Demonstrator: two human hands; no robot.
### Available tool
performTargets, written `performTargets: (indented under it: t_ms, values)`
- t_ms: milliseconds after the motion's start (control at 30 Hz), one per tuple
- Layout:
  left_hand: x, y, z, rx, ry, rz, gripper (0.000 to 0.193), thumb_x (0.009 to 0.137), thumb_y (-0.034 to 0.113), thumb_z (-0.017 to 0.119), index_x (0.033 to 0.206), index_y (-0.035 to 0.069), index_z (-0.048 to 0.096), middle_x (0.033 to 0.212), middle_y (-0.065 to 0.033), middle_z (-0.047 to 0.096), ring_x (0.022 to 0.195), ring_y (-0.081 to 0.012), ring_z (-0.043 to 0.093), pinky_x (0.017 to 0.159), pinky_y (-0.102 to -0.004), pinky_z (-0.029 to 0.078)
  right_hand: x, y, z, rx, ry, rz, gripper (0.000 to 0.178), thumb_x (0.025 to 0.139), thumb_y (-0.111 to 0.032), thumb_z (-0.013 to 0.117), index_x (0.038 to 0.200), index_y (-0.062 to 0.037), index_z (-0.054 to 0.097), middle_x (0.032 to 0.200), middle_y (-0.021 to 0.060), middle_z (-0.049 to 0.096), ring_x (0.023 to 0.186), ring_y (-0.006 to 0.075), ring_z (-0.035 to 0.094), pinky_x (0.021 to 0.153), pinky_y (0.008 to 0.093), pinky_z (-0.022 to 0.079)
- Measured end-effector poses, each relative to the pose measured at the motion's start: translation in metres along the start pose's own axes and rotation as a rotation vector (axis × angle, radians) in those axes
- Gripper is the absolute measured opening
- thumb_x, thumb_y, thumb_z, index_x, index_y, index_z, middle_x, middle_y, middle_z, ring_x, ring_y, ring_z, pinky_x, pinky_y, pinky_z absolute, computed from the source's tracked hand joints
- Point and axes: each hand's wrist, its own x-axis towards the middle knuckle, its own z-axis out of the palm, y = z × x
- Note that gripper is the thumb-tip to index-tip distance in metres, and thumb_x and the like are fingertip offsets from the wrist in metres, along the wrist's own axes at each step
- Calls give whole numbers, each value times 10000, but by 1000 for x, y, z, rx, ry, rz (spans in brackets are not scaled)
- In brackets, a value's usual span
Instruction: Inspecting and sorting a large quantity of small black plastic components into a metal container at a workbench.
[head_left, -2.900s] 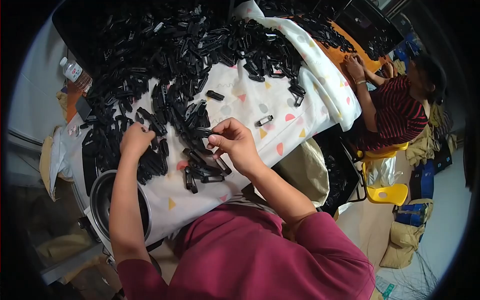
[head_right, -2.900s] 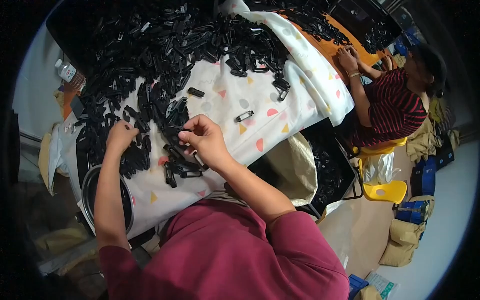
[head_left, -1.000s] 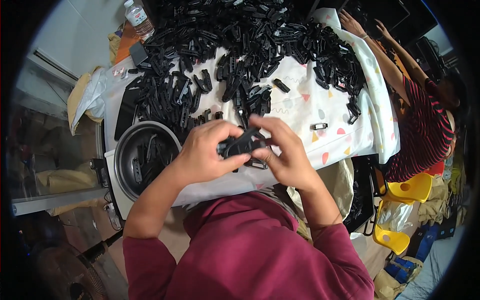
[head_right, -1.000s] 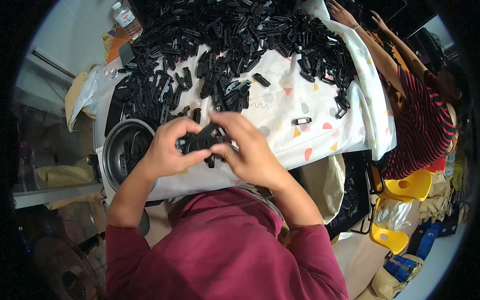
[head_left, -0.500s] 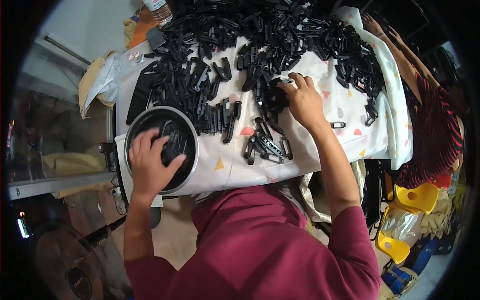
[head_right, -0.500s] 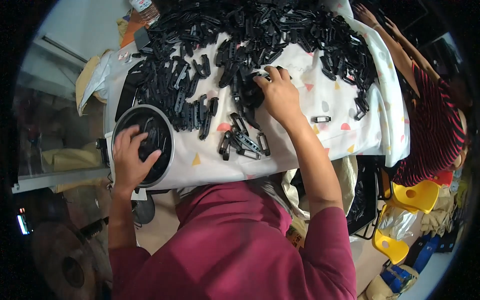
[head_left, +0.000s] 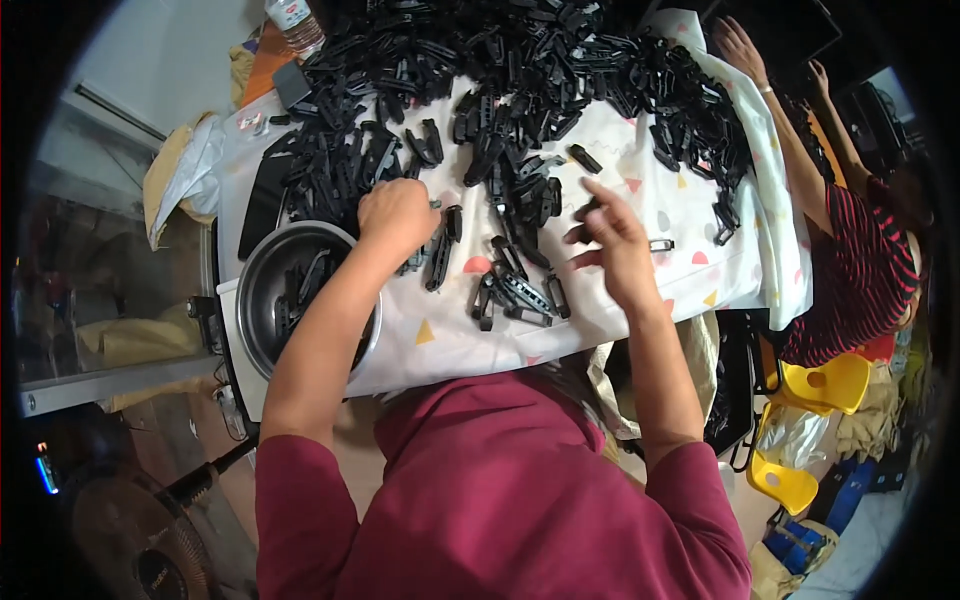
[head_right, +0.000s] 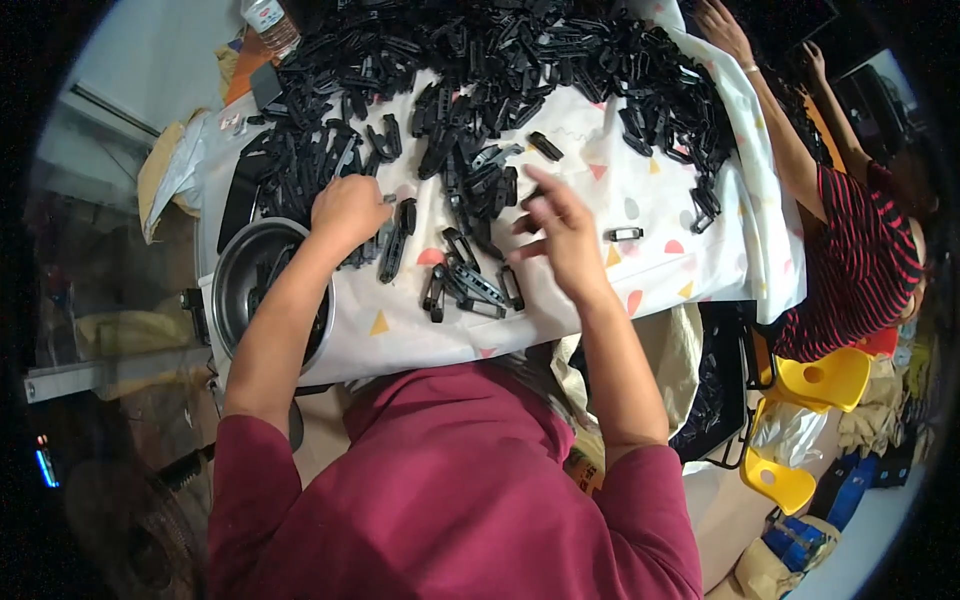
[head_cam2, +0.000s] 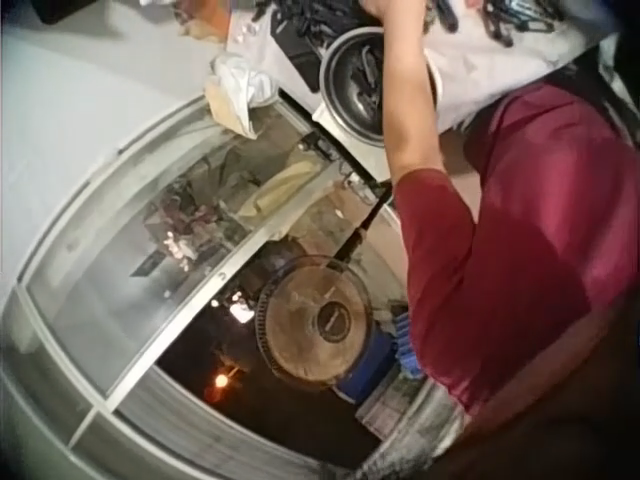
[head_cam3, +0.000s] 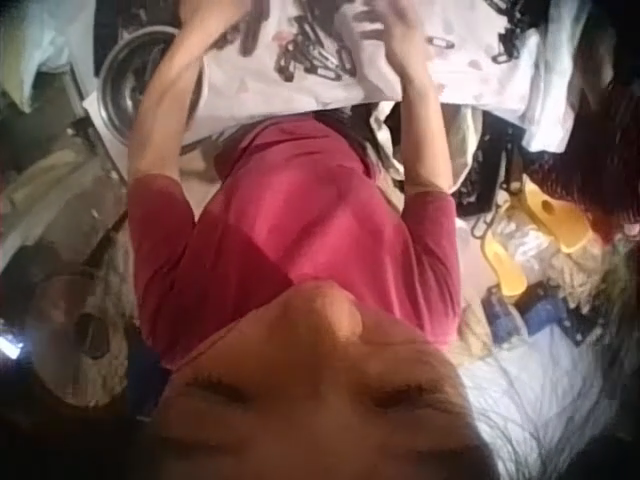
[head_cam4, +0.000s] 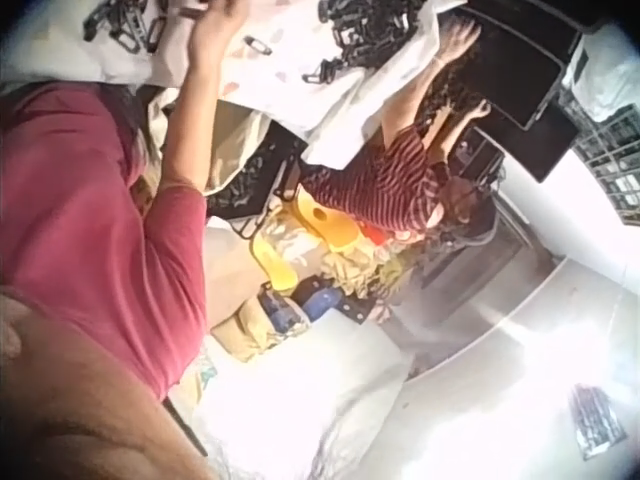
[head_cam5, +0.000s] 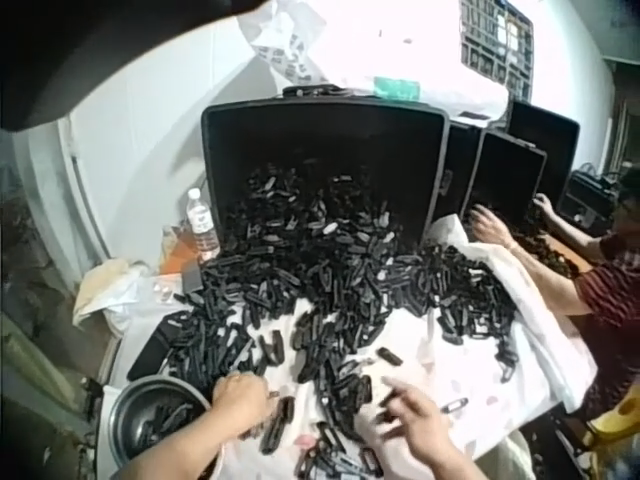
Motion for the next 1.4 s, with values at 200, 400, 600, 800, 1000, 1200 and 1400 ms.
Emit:
performTargets:
  t_ms: [200, 400, 600, 800, 1000, 1200, 1400]
  values:
    - [-33, 34, -26, -1339, 110, 5, 233, 826, 113, 635, 1019, -1, 570, 803, -89, 648, 729, -167, 632, 635, -299, 521, -27, -12, 40, 222, -277, -52, 404, 842, 65, 527, 1226, 3, 418, 1002, 156, 625, 781, 195, 640, 669, 286, 548]
    - [-79, 49, -27, -1786, 64, 119, 387, 859, 26, 565, 1220, 2, 427, 1037, -94, 570, 911, -140, 583, 767, -279, 515, -49, -14, 63, -83, -98, -347, 256, 839, 27, 583, 1095, 20, 600, 937, 122, 614, 769, 153, 627, 649, 244, 531]
    - [-95, 56, -32, -1742, 354, 644, 277, 804, -75, 493, 1075, -37, 452, 1075, -143, 542, 1043, -212, 533, 911, -329, 428, -57, -11, 65, -1, -63, -445, 269, 829, 40, 594, 1097, 20, 604, 966, 97, 583, 784, 148, 614, 705, 239, 524]
    - [-93, 39, -14, -1682, 358, 564, 320, 765, 14, 697, 966, 25, 448, 1010, -129, 535, 977, -280, 589, 865, -354, 484, -55, -7, 74, -502, -21, -566, 385, 826, -79, 649, 1158, 26, 484, 987, 116, 586, 871, 143, 587, 737, 291, 518]
    - [-89, 23, -5, -1635, 194, 172, 333, 822, 40, 650, 1104, 13, 476, 931, -70, 595, 863, -106, 580, 749, -227, 471, -26, 13, 64, -592, -222, -284, 290, 762, -220, 728, 914, -22, 579, 933, 70, 586, 769, 149, 572, 629, 284, 473]
    - [-62, 10, 10, -683, 378, 46, 144, 783, 81, 552, 919, 54, 591, 846, -136, 590, 729, -289, 607, 689, -363, 484, 68, 21, 18, -1294, 34, -626, 284, 748, -81, 615, 1029, -109, 630, 976, 79, 594, 892, 278, 577, 733, 354, 485]
    - [-48, 24, 21, -158, -67, 29, 175, 776, 184, 609, 840, 22, 585, 754, -175, 623, 750, -358, 613, 662, -446, 482, 84, 16, 9, -1478, -76, -610, 203, 773, -143, 601, 967, -85, 613, 950, 78, 608, 910, 275, 580, 739, 364, 484]
